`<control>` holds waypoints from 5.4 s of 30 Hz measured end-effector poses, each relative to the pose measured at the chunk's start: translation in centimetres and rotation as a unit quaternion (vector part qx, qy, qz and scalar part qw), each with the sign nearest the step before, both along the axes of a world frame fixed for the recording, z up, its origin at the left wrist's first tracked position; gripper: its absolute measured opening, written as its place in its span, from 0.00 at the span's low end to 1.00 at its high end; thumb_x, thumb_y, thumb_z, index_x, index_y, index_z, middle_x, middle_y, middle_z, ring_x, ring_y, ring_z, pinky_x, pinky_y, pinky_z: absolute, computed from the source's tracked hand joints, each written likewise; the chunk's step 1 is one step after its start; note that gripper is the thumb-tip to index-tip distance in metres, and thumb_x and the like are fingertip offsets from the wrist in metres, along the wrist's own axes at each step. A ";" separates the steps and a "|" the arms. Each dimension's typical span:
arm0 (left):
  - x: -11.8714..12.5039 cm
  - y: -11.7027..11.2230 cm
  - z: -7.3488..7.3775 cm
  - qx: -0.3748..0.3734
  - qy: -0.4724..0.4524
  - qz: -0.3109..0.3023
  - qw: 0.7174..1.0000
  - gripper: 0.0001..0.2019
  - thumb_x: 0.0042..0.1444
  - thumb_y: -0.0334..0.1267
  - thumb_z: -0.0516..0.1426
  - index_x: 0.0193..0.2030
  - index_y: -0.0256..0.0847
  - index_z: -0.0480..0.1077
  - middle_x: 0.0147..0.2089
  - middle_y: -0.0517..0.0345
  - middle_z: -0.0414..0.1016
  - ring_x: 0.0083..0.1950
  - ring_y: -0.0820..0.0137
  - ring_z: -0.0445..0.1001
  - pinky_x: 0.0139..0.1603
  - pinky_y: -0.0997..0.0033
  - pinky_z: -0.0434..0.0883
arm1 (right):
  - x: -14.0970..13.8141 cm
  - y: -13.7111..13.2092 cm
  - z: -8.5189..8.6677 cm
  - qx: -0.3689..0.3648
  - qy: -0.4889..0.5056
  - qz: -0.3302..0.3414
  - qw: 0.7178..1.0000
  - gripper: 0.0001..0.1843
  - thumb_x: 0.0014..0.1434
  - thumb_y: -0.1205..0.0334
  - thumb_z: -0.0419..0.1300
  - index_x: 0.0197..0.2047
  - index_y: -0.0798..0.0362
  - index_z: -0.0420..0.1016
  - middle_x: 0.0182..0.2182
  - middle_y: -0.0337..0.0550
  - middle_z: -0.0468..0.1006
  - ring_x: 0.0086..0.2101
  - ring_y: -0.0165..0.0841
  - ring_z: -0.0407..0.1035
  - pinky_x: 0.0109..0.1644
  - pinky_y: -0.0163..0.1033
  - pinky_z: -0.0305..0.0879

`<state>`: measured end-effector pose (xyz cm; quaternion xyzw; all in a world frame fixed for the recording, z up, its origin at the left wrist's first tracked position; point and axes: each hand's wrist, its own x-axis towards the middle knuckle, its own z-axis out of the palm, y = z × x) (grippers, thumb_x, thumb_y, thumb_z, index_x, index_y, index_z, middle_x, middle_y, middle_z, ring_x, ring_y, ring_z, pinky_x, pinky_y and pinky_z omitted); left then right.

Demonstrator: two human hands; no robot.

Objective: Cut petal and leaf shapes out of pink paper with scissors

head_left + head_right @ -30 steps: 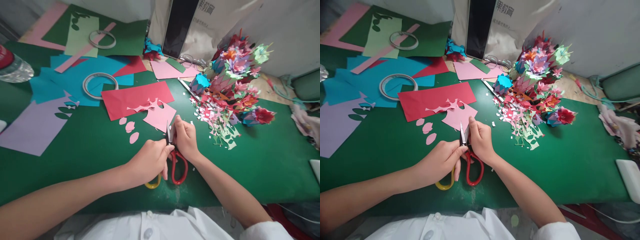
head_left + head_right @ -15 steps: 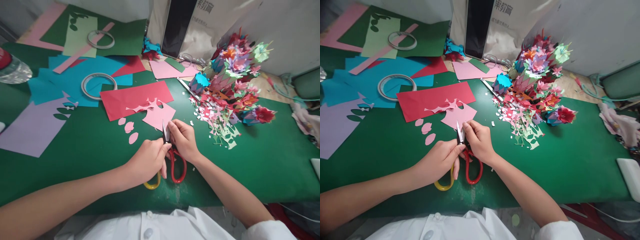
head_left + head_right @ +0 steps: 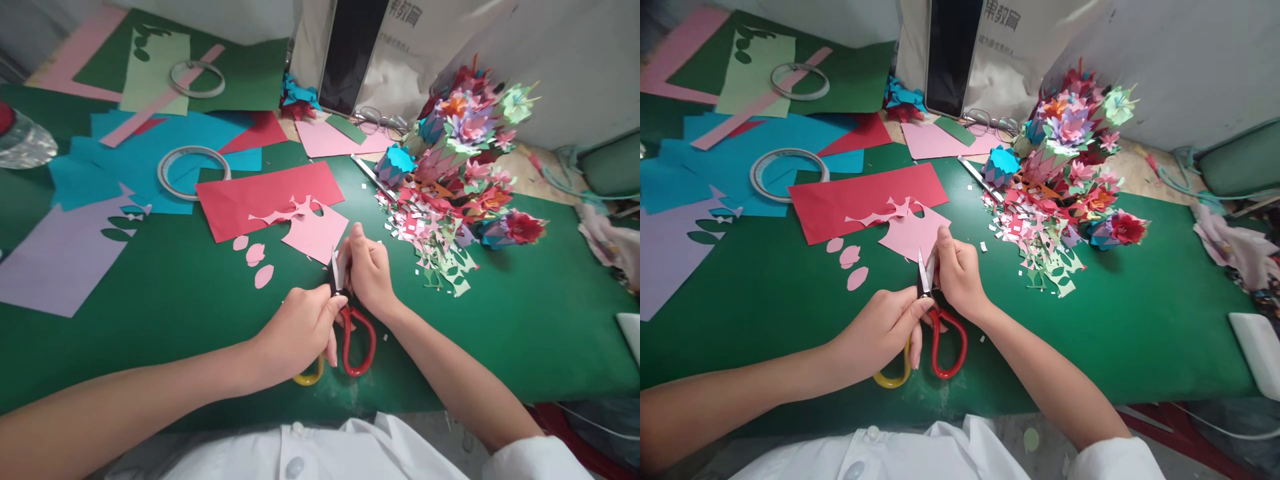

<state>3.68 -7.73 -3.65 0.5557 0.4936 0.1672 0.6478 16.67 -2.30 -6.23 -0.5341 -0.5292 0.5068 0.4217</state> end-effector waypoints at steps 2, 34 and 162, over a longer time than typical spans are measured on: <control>0.0 0.0 -0.1 -0.004 -0.003 0.005 1.000 0.17 0.67 0.44 0.43 0.29 0.43 0.61 0.14 0.63 0.72 0.20 0.68 0.76 0.31 0.70 0.71 | 0.4 0.0 0.1 -0.037 0.042 0.035 0.998 0.35 0.61 0.30 0.47 0.17 0.51 0.61 0.11 0.34 0.62 0.11 0.24 0.54 0.13 0.31 0.48; -0.2 0.0 -0.4 -0.004 -0.008 0.009 1.000 0.17 0.68 0.44 0.41 0.30 0.43 0.60 0.14 0.64 0.72 0.20 0.69 0.75 0.32 0.70 0.71 | 0.8 -0.3 0.1 -0.037 0.071 0.061 0.995 0.29 0.65 0.39 0.50 0.22 0.52 0.66 0.14 0.33 0.65 0.13 0.24 0.58 0.15 0.30 0.52; -5.2 6.5 1.8 -0.012 -0.173 0.284 0.943 0.18 0.48 0.51 0.67 0.29 0.39 0.67 0.27 0.65 0.69 0.30 0.77 0.67 0.29 0.82 0.65 | 3.0 0.2 2.6 0.020 0.134 0.030 0.990 0.17 0.58 0.58 0.66 0.36 0.48 0.59 0.40 0.41 0.73 0.42 0.36 0.68 0.49 0.44 0.64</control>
